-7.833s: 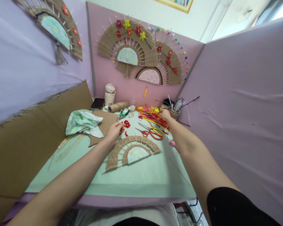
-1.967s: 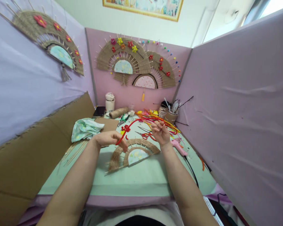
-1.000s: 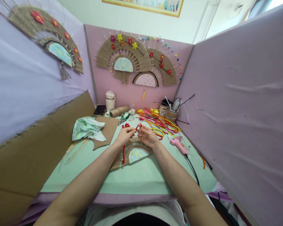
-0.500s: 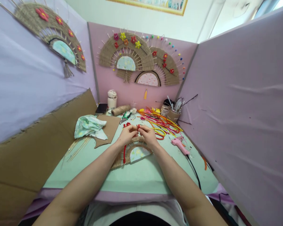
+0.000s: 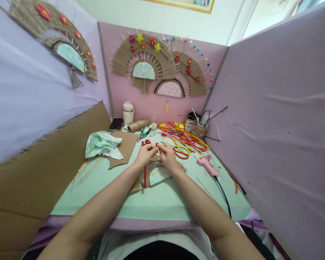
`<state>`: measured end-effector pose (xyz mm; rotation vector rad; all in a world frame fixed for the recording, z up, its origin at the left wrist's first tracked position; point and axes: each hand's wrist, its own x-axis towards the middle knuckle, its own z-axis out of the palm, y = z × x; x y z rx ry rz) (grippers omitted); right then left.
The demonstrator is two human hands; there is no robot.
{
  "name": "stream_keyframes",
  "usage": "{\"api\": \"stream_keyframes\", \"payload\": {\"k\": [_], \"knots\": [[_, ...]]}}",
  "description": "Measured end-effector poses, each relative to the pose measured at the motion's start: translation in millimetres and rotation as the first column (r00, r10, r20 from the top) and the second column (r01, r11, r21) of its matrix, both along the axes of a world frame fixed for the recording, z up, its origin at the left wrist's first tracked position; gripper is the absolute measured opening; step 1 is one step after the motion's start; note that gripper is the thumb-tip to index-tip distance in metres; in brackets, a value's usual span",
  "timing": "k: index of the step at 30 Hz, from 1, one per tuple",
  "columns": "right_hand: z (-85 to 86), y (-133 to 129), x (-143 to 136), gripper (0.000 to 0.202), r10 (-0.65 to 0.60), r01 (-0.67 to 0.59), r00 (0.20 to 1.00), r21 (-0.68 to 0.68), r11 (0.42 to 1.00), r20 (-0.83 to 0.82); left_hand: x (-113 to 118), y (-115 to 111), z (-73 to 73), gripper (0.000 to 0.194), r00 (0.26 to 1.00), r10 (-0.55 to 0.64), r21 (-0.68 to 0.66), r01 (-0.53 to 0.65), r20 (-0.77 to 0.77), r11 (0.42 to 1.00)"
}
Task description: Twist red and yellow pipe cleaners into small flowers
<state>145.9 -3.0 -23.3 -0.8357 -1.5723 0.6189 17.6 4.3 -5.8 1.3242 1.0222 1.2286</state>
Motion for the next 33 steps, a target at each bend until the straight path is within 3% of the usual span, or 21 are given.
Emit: {"api": "stream_keyframes", "payload": {"k": [6,11,16,22,28,33], "knots": [[3.8,-5.5,-2.8,0.028,0.024,-0.023,0.999,-0.03,0.999,0.043,-4.7,3.1,0.2,0.033,0.998,0.039,-0.006,-0.039,0.045,0.999],[7.6,-8.0,-3.1,0.03,-0.015,0.022,0.991,-0.05,0.999,0.13,-4.8,-1.8,5.8,0.028,0.993,0.088,0.073,-0.082,-0.076,0.994],[7.1,-4.9,-2.3,0.024,-0.056,0.064,0.994,-0.076,0.995,0.094,-4.1,-5.5,9.9,0.021,0.972,0.157,0.18,-0.126,-0.175,0.976],[3.3,2.2,2.0,0.018,-0.072,0.073,0.997,-0.024,0.997,0.036,-7.6,0.0,0.1,0.028,0.993,0.015,-0.011,-0.016,-0.118,1.0],[2.6,1.7,3.2,0.026,-0.121,0.126,0.986,-0.04,0.991,0.114,-9.5,2.7,-3.6,0.027,0.983,-0.004,0.051,0.014,-0.184,0.999],[3.4,1.4,1.6,0.025,-0.068,0.075,0.992,-0.059,0.995,0.108,-8.1,2.7,-4.9,0.019,0.964,0.055,0.111,-0.027,-0.259,0.993]]}}
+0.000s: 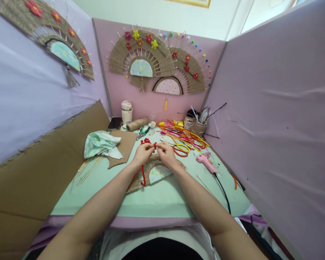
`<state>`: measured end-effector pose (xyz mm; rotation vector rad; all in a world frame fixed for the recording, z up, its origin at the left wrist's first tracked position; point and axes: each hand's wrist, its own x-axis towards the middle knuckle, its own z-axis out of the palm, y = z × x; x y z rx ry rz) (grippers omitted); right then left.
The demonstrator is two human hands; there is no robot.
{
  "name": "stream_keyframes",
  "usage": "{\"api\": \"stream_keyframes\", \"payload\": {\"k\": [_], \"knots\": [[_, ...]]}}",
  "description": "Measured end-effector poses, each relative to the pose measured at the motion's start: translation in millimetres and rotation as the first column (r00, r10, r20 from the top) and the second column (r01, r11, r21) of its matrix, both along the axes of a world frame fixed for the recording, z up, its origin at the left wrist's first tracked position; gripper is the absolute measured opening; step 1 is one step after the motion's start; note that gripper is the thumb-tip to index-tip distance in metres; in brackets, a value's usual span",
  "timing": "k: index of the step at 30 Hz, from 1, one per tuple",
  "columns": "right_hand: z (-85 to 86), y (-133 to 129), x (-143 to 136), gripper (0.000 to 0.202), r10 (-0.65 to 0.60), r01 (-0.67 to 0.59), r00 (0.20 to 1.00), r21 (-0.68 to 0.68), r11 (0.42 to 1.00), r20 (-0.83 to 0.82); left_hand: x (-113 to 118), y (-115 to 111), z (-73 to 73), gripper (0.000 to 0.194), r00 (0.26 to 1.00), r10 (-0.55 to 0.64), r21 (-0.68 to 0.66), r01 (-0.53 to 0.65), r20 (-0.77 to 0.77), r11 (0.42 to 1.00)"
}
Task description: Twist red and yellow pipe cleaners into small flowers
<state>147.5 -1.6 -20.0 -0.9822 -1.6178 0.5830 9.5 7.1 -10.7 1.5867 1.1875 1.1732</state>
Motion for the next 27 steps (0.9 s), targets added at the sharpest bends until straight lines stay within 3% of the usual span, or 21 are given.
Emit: {"api": "stream_keyframes", "payload": {"k": [6,12,16,20,23,27], "knots": [[1.7,2.8,1.3,0.017,0.018,-0.02,0.998,-0.026,0.999,-0.065,0.0,-2.1,0.0,0.017,0.997,0.032,0.077,-0.027,-0.068,0.997],[-2.6,3.5,2.1,0.014,-0.029,0.029,0.999,0.005,1.0,-0.021,-1.1,-0.1,-3.5,0.016,0.997,-0.015,0.04,0.018,-0.079,0.999],[-5.7,3.5,4.0,0.017,-0.047,0.032,0.992,0.128,0.991,0.117,-0.9,-1.0,-2.2,0.016,0.998,-0.066,-0.052,0.067,0.022,0.996],[-8.5,3.8,4.9,0.022,-0.107,0.042,0.955,0.232,0.972,0.278,2.1,-4.5,-0.3,0.019,0.999,-0.006,-0.094,0.01,0.044,0.995],[-8.6,2.4,3.4,0.025,-0.17,0.065,0.921,0.292,0.954,0.35,3.6,-4.3,-1.6,0.025,0.998,0.051,-0.088,-0.047,0.041,0.995],[-6.5,-0.4,1.1,0.027,-0.189,0.069,0.91,0.315,0.947,0.368,1.7,-0.2,-4.2,0.03,0.997,0.044,-0.024,-0.042,0.068,0.999]]}}
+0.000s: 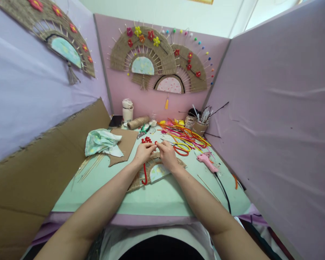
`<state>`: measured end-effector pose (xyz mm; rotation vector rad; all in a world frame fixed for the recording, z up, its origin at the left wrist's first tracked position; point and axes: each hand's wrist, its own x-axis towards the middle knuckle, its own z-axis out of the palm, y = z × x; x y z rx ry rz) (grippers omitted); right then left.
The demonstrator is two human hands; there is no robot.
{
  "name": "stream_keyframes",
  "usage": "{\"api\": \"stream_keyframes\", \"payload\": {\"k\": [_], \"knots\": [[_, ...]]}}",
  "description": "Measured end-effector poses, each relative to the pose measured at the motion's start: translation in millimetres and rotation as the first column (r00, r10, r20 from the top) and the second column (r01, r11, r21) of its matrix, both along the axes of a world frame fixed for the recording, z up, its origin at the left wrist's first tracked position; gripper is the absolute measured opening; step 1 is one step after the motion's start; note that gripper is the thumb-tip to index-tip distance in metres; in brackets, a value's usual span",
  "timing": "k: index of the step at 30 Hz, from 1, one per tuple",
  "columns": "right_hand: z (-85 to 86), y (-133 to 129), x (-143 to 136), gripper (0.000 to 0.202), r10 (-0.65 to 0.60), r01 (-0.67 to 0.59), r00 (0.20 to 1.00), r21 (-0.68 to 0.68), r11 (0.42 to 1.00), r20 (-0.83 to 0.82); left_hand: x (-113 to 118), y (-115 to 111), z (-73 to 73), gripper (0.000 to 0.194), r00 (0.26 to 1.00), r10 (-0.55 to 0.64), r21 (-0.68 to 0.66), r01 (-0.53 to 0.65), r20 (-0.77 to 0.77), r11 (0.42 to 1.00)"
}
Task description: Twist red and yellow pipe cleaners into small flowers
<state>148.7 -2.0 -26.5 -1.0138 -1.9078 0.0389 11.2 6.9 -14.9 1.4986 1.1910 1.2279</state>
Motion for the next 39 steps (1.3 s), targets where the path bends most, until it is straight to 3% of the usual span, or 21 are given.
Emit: {"api": "stream_keyframes", "payload": {"k": [6,15,19,21,23,25,27,29,33,35,39], "knots": [[2.3,0.4,1.3,0.025,0.081,-0.087,0.992,-0.06,0.994,-0.098,-2.1,1.2,0.4,0.028,0.998,0.025,0.065,-0.022,-0.055,0.998],[3.5,-4.6,-1.6,0.031,0.107,-0.106,0.994,-0.097,0.99,0.004,1.8,-2.0,0.5,0.021,0.989,0.142,0.031,-0.14,-0.051,0.99],[7.0,-6.4,-1.7,0.027,0.122,-0.14,0.978,-0.097,0.985,-0.168,-0.2,-2.7,8.7,0.015,0.981,0.182,-0.07,-0.177,0.066,0.982],[9.7,-3.0,1.7,0.024,0.08,-0.144,0.928,-0.155,0.977,-0.363,-3.1,-2.2,12.9,0.017,0.967,0.069,-0.188,-0.023,0.245,0.982],[12.6,2.4,7.8,0.026,0.043,-0.23,0.83,-0.271,0.935,-0.557,-6.9,-2.1,16.9,0.017,0.886,-0.094,-0.272,0.239,0.455,0.932],[15.9,6.7,15.4,0.033,0.076,-0.442,0.721,-0.372,0.816,-0.689,-10.8,-3.5,20.6,0.016,0.765,-0.209,-0.305,0.47,0.609,0.828],[19.7,7.4,22.3,0.039,0.146,-0.634,0.639,-0.409,0.657,-0.755,-13.5,-6.8,23.8,0.013,0.671,-0.261,-0.322,0.613,0.694,0.721],[23.6,4.2,26.9,0.044,0.203,-0.733,0.588,-0.41,0.542,-0.783,-13.8,-10.9,25.7,0.01,0.63,-0.271,-0.352,0.682,0.727,0.641],[27.8,-5.2,29.0,0.046,0.267,-0.809,0.543,-0.41,0.422,-0.796,-8.6,-16.7,23.7,0.005,0.594,-0.267,-0.388,0.742,0.759,0.547],[27.6,-7.4,28.8,0.041,0.272,-0.814,0.543,-0.417,0.404,-0.795,-5.5,-17.8,20.8,0.006,0.57,-0.262,-0.38,0.761,0.779,0.526],[26.0,-6.2,29.3,0.033,0.279,-0.781,0.578,-0.42,0.463,-0.767,-2.1,-19.5,18.5,0.008,0.551,-0.241,-0.388,0.778,0.799,0.493]]}}
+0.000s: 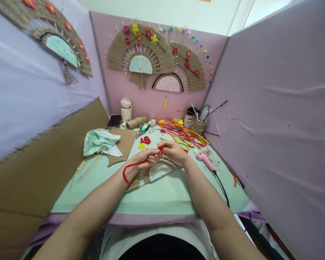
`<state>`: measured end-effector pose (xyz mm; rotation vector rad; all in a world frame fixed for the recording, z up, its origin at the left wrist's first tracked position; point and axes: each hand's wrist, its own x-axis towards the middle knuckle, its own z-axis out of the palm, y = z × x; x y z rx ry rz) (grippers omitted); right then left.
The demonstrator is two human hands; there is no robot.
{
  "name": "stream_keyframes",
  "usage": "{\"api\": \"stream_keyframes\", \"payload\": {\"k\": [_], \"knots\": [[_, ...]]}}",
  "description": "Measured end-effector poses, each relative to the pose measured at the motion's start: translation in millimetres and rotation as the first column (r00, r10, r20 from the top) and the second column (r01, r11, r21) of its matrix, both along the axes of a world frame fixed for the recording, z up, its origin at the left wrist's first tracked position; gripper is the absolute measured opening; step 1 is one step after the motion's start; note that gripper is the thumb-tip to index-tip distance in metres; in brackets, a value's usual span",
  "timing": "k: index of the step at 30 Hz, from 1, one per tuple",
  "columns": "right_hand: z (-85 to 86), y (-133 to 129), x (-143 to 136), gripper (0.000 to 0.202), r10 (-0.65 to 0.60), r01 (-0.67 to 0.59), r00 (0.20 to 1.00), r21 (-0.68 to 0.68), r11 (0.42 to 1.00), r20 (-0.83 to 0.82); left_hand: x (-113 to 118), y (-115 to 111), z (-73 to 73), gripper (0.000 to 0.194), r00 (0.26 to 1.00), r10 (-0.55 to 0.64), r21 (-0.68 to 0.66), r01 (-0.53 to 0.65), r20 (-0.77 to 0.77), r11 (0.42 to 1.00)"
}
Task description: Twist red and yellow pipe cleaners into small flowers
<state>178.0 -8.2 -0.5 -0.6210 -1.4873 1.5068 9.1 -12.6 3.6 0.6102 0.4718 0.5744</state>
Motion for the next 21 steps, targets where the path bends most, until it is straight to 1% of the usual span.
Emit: {"api": "stream_keyframes", "payload": {"k": [3,6,9,12,14,16,19,21], "knots": [[-0.1,1.7,1.0,0.031,-0.01,0.009,1.0,0.035,0.999,0.023,1.9,-2.1,2.5,0.008,1.0,0.0,-0.009,0.0,-0.005,1.0],[0.5,2.4,1.3,0.027,-0.005,0.003,0.999,0.069,0.998,0.035,4.2,-3.7,4.7,0.01,0.999,0.027,0.027,-0.026,-0.045,0.999],[0.8,2.9,1.0,0.025,-0.047,0.038,0.996,0.116,0.992,0.072,5.3,-3.8,3.9,0.014,0.992,0.062,0.134,-0.047,-0.107,0.99],[1.0,3.2,0.9,0.025,-0.12,0.1,0.986,0.163,0.981,0.117,4.8,-3.1,1.9,0.021,0.98,0.124,0.271,-0.079,-0.154,0.959],[1.7,3.2,1.4,0.024,-0.156,0.13,0.977,0.178,0.975,0.142,4.5,-2.6,1.5,0.024,0.964,0.187,0.353,-0.111,-0.189,0.929],[3.1,2.9,2.0,0.024,-0.177,0.145,0.968,0.178,0.973,0.178,4.9,-2.0,1.9,0.026,0.929,0.276,0.432,-0.15,-0.245,0.889],[5.6,2.9,1.6,0.022,-0.221,0.179,0.946,0.185,0.966,0.239,6.7,-0.5,2.9,0.024,0.829,0.447,0.56,-0.207,-0.335,0.803],[5.5,3.8,-1.1,0.02,-0.283,0.234,0.922,0.201,0.951,0.264,8.0,0.6,2.6,0.02,0.74,0.557,0.669,-0.199,-0.376,0.716]]}}
